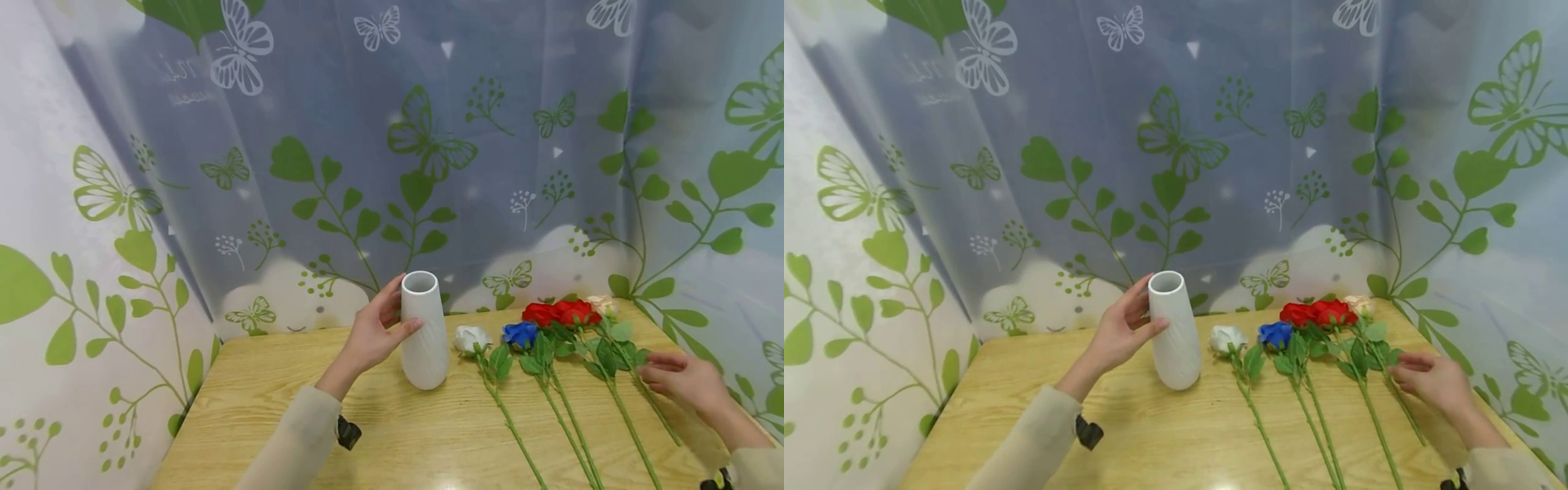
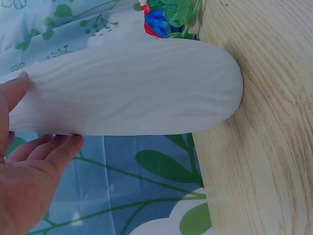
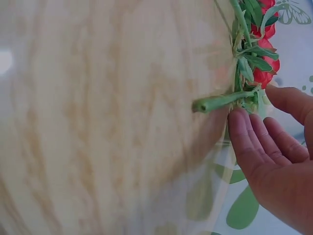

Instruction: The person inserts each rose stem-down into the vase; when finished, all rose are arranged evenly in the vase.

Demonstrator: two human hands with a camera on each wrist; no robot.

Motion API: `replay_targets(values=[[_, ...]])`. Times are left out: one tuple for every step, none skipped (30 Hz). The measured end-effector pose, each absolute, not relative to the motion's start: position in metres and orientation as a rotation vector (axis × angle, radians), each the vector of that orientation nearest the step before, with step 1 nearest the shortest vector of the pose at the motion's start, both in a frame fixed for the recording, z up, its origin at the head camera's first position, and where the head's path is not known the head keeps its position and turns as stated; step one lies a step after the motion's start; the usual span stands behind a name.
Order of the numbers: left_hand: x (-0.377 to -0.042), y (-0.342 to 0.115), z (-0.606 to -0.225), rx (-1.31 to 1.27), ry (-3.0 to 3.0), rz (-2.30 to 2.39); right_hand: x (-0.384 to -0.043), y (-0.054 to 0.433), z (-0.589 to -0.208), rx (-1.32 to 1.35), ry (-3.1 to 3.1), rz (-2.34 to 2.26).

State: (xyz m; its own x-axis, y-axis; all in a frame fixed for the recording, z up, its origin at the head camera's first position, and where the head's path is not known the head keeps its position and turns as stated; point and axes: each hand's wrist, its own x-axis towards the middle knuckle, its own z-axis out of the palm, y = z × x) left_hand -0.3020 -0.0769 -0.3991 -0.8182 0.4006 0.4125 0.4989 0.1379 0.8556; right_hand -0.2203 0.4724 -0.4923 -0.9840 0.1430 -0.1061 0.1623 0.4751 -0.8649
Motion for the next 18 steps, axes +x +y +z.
replay_targets(values=[[-0.302,-0.077,-0.399,-0.912,-2.307,-1.787,-0.221,0.473,-0.493,0.288,2.66,-1.599],[-0.302,-0.077,-0.399,-0.912,-2.307,-1.785,-0.221,0.473,-0.494,0.292,2.647,-1.611],[-0.302,-0.077,-0.399,-0.914,-2.305,-1.783,-0.222,0.473,-0.494,0.299,2.631,-1.624],[-0.302,-0.077,-0.399,-0.916,-2.304,-1.782,-0.222,0.473,-0.495,0.301,2.624,-1.627],[-0.302,-0.077,-0.399,-0.914,-2.305,-1.783,-0.223,0.473,-0.495,0.302,2.62,-1.622],[-0.302,-0.077,-0.398,-0.915,-2.302,-1.782,-0.223,0.472,-0.495,0.304,2.614,-1.625],[-0.302,-0.077,-0.398,-0.918,-2.299,-1.782,-0.224,0.472,-0.495,0.305,2.612,-1.625],[-0.302,-0.077,-0.398,-0.921,-2.295,-1.782,-0.225,0.471,-0.495,0.304,2.612,-1.622],[-0.302,-0.077,-0.398,-0.921,-2.294,-1.782,-0.226,0.47,-0.495,0.302,2.611,-1.621],[-0.302,-0.077,-0.398,-0.92,-2.295,-1.782,-0.227,0.469,-0.495,0.298,2.62,-1.606],[-0.302,-0.077,-0.398,-0.919,-2.294,-1.783,-0.228,0.468,-0.495,0.3,2.627,-1.591],[-0.302,-0.077,-0.398,-0.915,-2.297,-1.783,-0.228,0.467,-0.496,0.308,2.645,-1.567],[-0.302,-0.077,-0.398,-0.914,-2.3,-1.784,-0.229,0.467,-0.496,0.317,2.666,-1.533],[-0.301,-0.077,-0.398,-0.911,-2.304,-1.783,-0.23,0.466,-0.496,0.324,2.685,-1.499],[-0.301,-0.077,-0.398,-0.906,-2.309,-1.78,-0.231,0.466,-0.496,0.329,2.709,-1.459],[-0.301,-0.077,-0.397,-0.907,-2.311,-1.775,-0.232,0.466,-0.496,0.334,2.734,-1.421],[-0.301,-0.076,-0.398,-0.903,-2.315,-1.771,-0.233,0.466,-0.497,0.339,2.759,-1.387],[-0.301,-0.076,-0.398,-0.9,-2.32,-1.769,-0.234,0.465,-0.498,0.339,2.784,-1.356]])
